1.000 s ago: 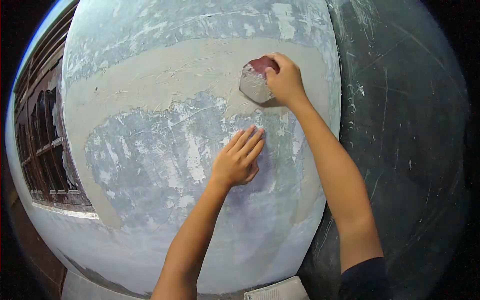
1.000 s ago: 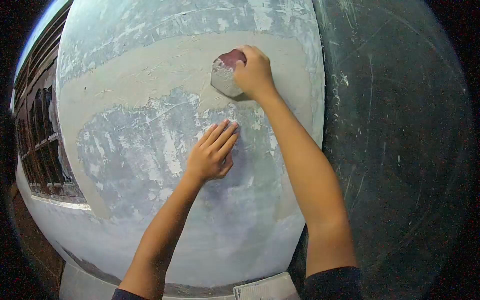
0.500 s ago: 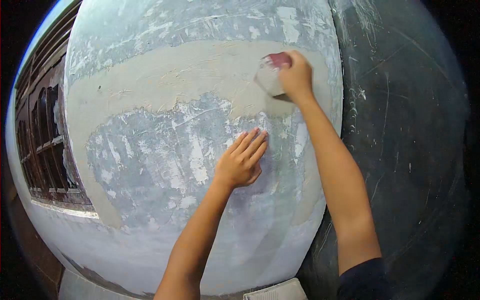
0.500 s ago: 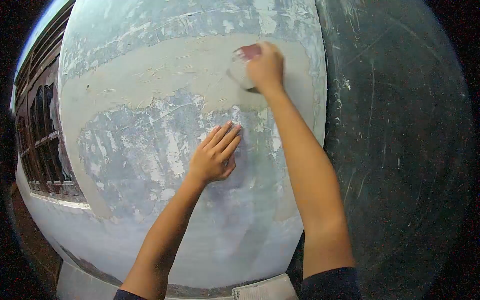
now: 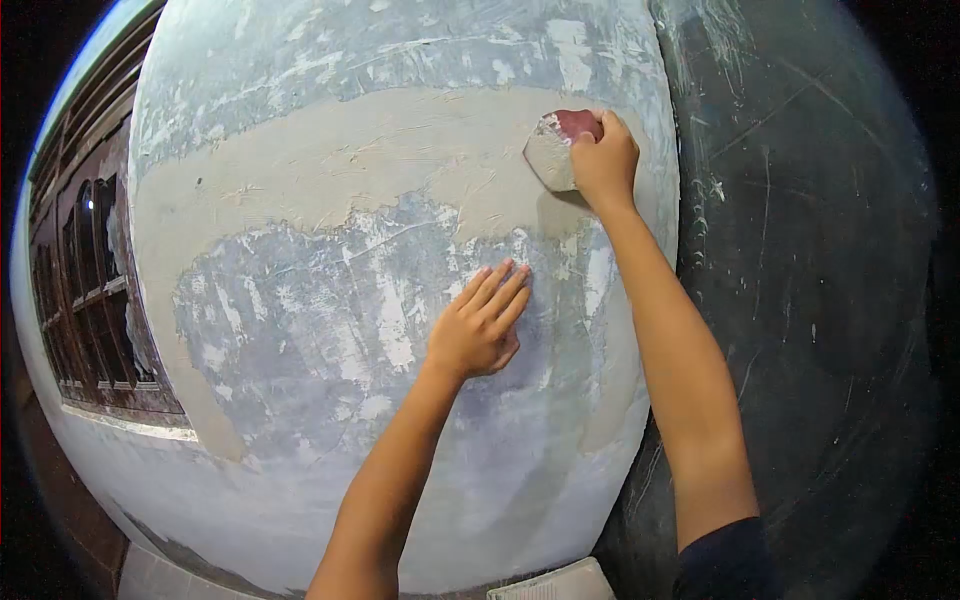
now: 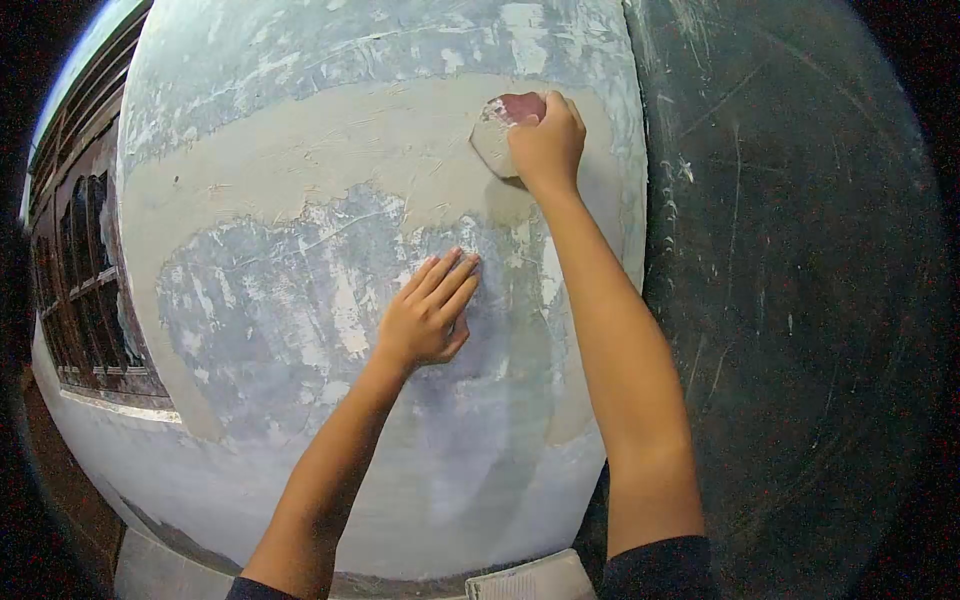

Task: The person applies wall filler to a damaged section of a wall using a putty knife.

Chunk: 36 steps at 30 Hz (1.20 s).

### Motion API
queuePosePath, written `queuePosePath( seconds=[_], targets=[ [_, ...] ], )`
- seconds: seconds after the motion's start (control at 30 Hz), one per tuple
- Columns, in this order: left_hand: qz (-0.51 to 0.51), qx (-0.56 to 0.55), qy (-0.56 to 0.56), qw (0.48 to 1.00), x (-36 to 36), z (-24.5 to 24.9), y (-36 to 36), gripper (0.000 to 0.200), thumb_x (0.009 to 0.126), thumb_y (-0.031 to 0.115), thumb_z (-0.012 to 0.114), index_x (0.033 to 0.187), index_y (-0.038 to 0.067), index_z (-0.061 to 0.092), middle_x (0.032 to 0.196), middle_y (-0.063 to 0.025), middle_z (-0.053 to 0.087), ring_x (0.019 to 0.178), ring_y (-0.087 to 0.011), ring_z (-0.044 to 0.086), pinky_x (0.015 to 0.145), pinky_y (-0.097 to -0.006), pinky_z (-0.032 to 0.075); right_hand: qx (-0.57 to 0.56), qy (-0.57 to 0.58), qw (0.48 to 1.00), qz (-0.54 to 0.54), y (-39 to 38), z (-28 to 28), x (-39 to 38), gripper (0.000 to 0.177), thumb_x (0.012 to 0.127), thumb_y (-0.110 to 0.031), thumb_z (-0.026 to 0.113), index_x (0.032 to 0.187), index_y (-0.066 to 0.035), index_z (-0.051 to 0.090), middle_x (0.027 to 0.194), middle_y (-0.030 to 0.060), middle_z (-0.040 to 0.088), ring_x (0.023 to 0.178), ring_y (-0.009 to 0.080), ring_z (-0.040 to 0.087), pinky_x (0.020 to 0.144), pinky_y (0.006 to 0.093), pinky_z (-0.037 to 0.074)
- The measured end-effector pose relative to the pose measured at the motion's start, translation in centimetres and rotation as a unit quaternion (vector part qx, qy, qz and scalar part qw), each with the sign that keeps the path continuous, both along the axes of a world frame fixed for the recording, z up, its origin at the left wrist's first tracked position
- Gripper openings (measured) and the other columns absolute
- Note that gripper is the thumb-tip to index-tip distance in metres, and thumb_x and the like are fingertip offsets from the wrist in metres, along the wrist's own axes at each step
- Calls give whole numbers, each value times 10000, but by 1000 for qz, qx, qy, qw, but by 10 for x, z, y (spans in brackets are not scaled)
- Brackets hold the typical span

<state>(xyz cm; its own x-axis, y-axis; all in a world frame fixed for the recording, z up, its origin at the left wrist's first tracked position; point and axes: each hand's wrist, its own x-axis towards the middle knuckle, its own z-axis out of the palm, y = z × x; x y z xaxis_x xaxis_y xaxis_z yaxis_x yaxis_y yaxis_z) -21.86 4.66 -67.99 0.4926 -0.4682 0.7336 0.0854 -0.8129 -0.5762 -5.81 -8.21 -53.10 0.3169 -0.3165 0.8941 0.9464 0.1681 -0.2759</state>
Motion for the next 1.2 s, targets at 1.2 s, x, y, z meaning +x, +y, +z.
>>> queuePosePath(
  seconds=[1.2],
  targets=[
    [2, 4, -3, 1000, 3, -1, 0, 547, 685, 103, 586, 1225, 31, 535, 1404, -94, 459, 1326, -278, 404, 1111, -421, 321, -132, -231, 964, 5, 17, -19, -27, 272, 749, 17, 548, 1009, 10, 627, 975, 192, 620, 931, 370, 603, 852, 409, 476]
  ],
)
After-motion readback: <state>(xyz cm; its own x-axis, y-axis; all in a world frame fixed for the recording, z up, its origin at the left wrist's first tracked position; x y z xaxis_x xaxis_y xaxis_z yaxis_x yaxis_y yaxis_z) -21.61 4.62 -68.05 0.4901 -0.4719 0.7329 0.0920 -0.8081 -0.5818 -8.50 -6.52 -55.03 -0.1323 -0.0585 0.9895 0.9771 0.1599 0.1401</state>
